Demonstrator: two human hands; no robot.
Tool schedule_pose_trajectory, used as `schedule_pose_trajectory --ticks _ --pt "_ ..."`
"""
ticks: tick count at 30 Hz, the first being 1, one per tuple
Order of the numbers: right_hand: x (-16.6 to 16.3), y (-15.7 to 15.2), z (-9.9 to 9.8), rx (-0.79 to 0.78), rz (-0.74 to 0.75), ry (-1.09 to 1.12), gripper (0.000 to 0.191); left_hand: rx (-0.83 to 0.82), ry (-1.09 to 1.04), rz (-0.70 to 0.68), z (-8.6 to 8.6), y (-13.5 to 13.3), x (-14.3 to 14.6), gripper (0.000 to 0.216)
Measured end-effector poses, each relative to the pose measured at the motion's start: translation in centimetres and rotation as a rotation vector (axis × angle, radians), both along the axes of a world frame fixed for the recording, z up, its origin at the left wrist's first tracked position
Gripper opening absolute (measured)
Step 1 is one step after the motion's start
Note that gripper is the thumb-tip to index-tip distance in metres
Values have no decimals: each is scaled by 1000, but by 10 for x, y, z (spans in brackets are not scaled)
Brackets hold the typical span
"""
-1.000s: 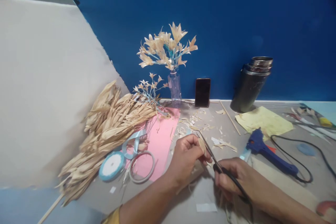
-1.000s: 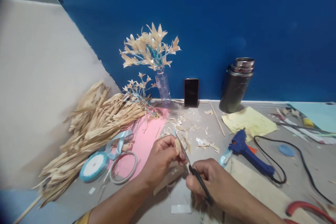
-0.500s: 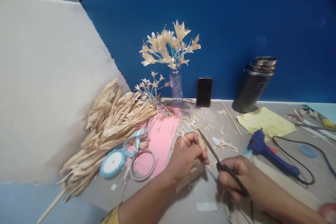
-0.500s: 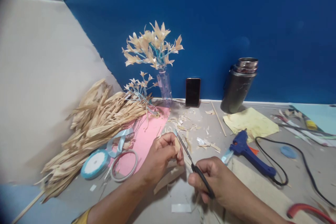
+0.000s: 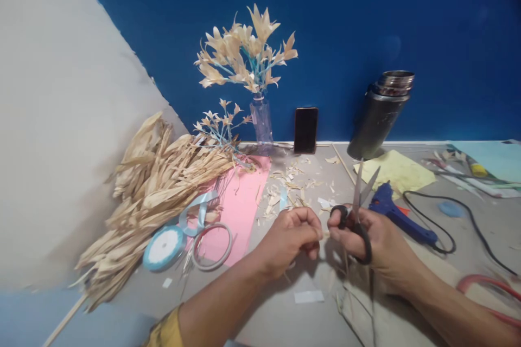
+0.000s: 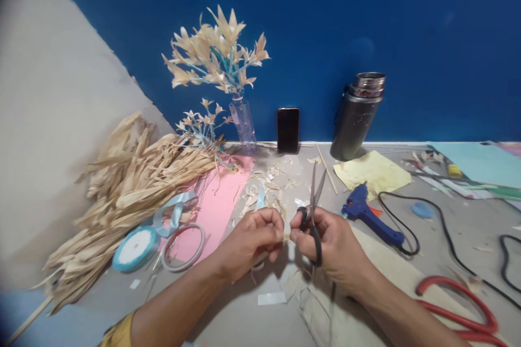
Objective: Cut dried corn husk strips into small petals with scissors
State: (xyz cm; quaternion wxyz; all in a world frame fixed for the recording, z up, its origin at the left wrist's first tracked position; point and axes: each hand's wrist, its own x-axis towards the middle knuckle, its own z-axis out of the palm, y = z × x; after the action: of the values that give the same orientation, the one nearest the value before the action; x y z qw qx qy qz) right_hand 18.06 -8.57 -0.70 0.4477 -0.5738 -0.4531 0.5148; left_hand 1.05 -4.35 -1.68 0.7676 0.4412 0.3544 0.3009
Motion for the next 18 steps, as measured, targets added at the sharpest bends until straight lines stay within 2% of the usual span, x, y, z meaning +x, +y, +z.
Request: schedule_pose_trajectory --ticks 4,8,10,15,18 --pt "0 1 3 54 -146 -14 31 -69 -135 40 -3 1 1 23" --pt "1 2 0 61 -139 -30 34 -9 -113 149 -1 1 4 21" --pt "2 2 -3 40 -41 -19 38 7 -99 212 4 2 3 19" --pt "2 0 -7 -37 409 -66 45 41 -118 329 16 10 -5 15" --pt "0 -3 -9 -29 520 -113 48 68 -129 348 18 13 -9 11"
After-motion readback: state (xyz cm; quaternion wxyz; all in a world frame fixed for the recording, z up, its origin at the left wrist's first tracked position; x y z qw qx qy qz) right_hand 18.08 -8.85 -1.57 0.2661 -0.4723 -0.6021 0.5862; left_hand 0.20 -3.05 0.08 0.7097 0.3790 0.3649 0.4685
